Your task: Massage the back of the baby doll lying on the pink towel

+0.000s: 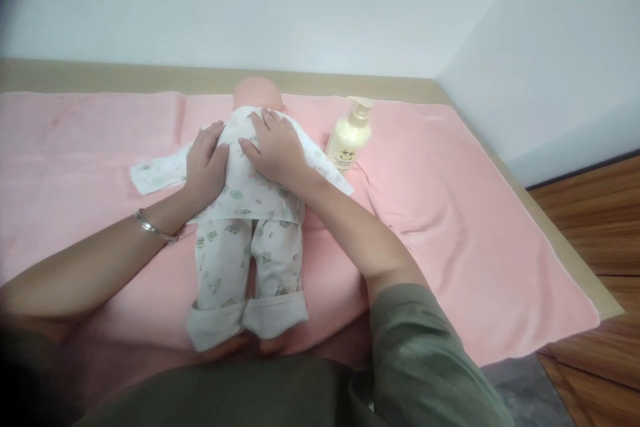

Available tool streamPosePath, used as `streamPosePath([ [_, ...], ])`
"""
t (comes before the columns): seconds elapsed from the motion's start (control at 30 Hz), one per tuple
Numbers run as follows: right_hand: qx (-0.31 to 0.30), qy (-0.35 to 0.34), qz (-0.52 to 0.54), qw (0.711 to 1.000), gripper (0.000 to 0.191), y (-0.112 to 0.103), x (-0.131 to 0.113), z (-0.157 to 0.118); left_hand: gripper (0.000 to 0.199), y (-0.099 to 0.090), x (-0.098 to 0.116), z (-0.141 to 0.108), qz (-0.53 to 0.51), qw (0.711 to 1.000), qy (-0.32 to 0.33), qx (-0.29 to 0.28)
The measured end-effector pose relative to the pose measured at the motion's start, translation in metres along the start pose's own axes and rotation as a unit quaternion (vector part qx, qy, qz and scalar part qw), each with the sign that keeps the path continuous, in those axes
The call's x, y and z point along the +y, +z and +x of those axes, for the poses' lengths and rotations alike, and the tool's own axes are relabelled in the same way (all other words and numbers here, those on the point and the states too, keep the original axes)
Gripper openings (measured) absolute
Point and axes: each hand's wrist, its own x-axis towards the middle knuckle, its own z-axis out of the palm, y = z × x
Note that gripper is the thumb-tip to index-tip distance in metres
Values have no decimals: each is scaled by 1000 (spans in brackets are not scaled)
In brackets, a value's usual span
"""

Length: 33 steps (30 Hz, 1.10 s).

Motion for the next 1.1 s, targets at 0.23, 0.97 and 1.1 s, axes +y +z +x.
streamPosePath([
  [0.23, 11, -9, 1, 1000, 66, 3, 3, 0, 49, 0, -1, 3, -10, 1000, -8, -17],
  [0.97, 22, -14, 14, 1000, 68, 7, 9, 1, 53, 10, 7, -1, 26, 999, -4, 19],
  [1.1, 20, -12, 15, 1000, 68, 7, 9, 1, 53, 10, 10, -1, 25, 999, -3, 20],
])
